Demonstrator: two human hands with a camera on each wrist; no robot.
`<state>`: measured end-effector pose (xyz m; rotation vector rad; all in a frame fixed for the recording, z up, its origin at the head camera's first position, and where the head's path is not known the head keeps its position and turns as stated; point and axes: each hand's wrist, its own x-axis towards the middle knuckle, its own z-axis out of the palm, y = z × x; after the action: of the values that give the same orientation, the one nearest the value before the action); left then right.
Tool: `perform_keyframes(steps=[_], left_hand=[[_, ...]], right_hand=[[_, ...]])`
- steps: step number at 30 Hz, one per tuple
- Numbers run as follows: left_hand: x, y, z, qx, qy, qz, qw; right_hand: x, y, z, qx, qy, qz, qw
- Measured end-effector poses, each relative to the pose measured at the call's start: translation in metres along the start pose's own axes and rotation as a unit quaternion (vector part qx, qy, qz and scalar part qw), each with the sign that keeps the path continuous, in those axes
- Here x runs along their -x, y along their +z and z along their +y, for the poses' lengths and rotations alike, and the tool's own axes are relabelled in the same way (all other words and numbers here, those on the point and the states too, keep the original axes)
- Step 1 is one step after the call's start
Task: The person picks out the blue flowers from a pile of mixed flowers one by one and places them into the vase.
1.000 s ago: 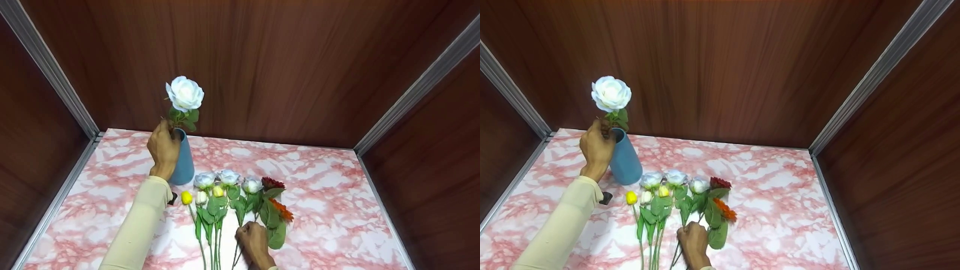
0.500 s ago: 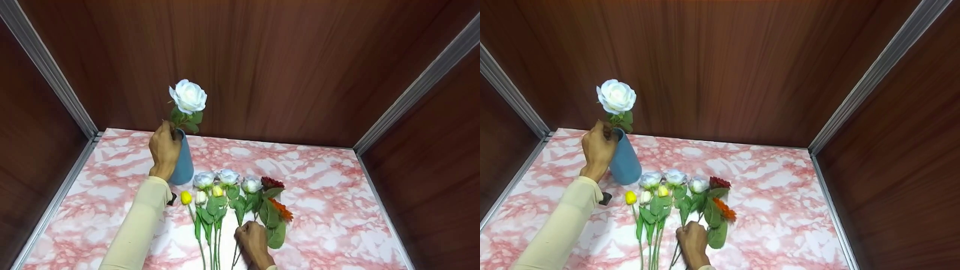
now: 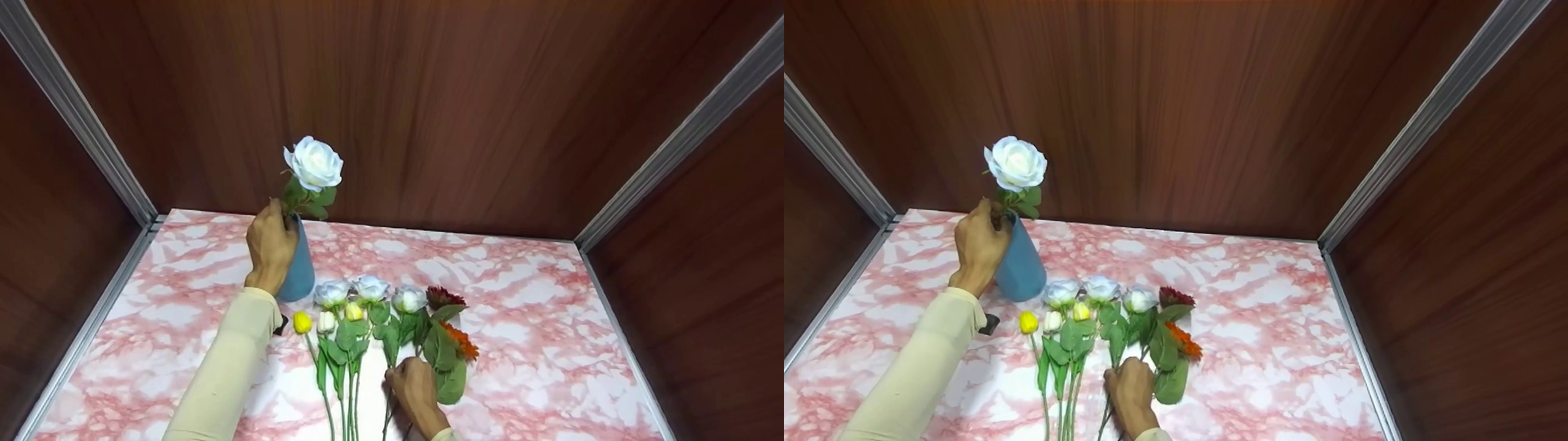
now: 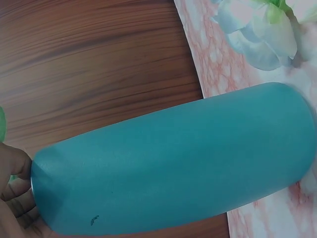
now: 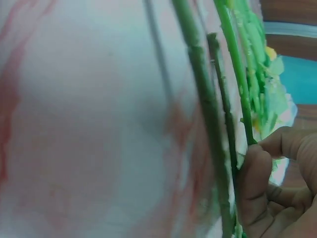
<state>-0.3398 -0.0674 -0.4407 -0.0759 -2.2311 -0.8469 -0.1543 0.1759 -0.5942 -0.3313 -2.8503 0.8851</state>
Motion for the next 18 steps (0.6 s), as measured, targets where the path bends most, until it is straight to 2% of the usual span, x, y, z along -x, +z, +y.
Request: perform_keyframes(steps=[6,14,16,18], left_hand=[[0.0,0.003,-0.002,-0.015,0.003,-0.01,0.9998],[-0.006,0.002,-0.002,-0.021,0.012,-0.028,0.9993],[-0.006,0.001,-0.001,-0.021,0.01,-0.035,0.9991],[-0.006,0.0,0.001,-0.028,0.009,-0.043,0.9986]], right_hand=[[0.001,-0.006,0.0,-0.04,0.013,-0.026,0.999],[0.0,-0.015,0.001,-0.084,0.004,-0.029,0.996],[0.0,-0.016,0.002,-0.114,0.008,-0.039,0.993],[0.0,-0.016,0.005,-0.175,0.027,-0.065,0.982]])
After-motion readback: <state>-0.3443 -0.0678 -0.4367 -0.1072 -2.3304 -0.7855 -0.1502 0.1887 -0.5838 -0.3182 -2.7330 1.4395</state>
